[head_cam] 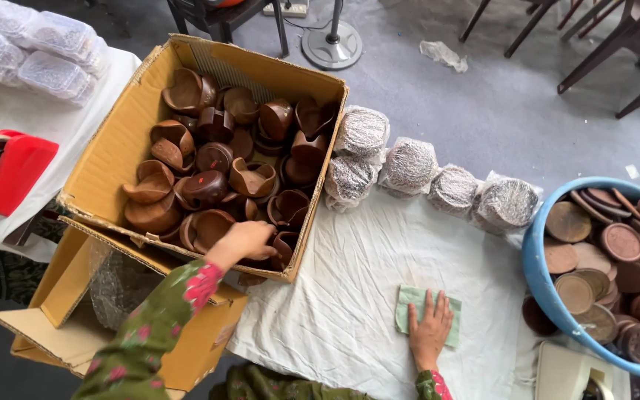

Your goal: The person wraps a small wooden bowl in bubble wrap and secures it with tape. They then wipe the table surface with a cloth and pick up another wooden bowl from a nearby box.

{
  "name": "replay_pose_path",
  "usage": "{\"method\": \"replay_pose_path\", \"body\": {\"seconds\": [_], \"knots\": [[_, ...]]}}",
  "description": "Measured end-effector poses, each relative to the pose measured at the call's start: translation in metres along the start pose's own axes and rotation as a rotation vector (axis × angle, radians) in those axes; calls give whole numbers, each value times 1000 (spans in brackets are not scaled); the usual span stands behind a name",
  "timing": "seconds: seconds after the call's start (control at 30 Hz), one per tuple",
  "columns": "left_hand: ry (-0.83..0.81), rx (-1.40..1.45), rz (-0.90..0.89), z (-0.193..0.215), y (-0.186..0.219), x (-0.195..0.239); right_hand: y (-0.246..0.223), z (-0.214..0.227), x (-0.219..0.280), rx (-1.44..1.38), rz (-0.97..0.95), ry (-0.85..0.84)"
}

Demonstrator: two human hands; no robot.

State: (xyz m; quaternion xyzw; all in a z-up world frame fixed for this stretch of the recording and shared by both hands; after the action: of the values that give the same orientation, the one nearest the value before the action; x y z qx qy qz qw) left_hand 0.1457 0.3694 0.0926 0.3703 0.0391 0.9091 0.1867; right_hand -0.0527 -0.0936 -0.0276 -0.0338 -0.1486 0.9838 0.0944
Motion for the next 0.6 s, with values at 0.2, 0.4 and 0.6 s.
{"method": "replay_pose_path", "body": {"seconds": [0.2, 0.4, 0.6], "knots": [[-141, -130, -23, -45, 7, -52, -5, 4, 3, -16, 17, 38], [-35, 169, -150, -37, 7, -45, -7, 7, 2, -24, 12, 47], [53, -3, -159, 4, 27, -7, -9, 8, 2, -49, 12, 55]]}}
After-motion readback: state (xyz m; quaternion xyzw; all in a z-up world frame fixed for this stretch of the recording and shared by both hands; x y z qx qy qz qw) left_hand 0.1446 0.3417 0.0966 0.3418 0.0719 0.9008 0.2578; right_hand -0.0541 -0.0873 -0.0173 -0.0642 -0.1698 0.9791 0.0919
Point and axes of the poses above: each hand's wrist, its own x-axis away from the middle knuckle, its own z-axis out of the back of the hand, y = z × x, the point moved 1 cm from there along -x, towards the middle knuckle, and after that the axes turned 12 degrees about -y, right-handed, at the moved point
